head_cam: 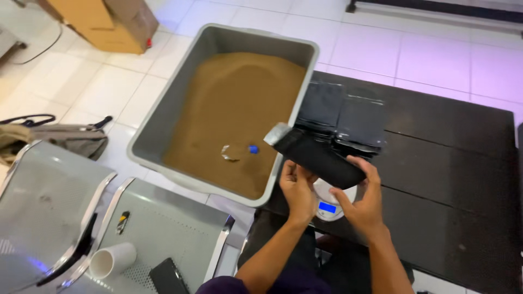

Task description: The person scoops a brown granular material from a large bin into black pouches using a cut plastic bottle as a scoop. They weigh each pouch on a digital scale, adjust the contents, and then fold the top of the pouch closed before placing it in a bin.

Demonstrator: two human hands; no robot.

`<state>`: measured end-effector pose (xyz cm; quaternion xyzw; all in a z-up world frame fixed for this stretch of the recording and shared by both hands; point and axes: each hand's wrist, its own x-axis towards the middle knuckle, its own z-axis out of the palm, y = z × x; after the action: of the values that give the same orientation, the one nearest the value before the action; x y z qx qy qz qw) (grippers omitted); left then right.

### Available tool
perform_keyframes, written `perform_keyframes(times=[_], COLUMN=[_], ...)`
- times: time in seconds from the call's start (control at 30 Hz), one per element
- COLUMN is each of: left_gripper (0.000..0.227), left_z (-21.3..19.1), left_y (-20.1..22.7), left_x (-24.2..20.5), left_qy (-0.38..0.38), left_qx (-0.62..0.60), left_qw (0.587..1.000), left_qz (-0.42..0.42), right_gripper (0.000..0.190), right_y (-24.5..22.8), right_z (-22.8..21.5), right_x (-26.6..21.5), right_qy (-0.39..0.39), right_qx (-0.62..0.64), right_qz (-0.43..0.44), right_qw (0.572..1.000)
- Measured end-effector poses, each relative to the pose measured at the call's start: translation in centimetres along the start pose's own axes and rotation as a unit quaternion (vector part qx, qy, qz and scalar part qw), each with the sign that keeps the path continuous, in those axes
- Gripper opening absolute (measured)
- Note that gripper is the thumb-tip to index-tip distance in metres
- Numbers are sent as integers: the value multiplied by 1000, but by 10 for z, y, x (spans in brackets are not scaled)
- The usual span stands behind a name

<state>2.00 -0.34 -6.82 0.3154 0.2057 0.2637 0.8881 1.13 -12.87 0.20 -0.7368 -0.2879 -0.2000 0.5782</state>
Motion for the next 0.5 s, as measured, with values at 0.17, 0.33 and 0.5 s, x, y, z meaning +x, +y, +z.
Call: perform_keyframes(times=[0.17,0.33,0.5], left_gripper=[8,14,13], left_z=[43,52,32], left_y=[64,79,52], left_x=[-27,-31,-18], left_qy=[28,32,40], left_qx=[-80,-92,-108], left_qw=[996,994,992], left_qz=[-28,-52,-58], right_gripper=[78,75,74], right_y=[-31,-49,-55], right_z=[9,13,15], right_x=[42,69,78], right_qy=[-38,-77,-91], right_qx=[-40,-86,-99], right_qz=[-12,-37,-38], right_qw=[998,993,990])
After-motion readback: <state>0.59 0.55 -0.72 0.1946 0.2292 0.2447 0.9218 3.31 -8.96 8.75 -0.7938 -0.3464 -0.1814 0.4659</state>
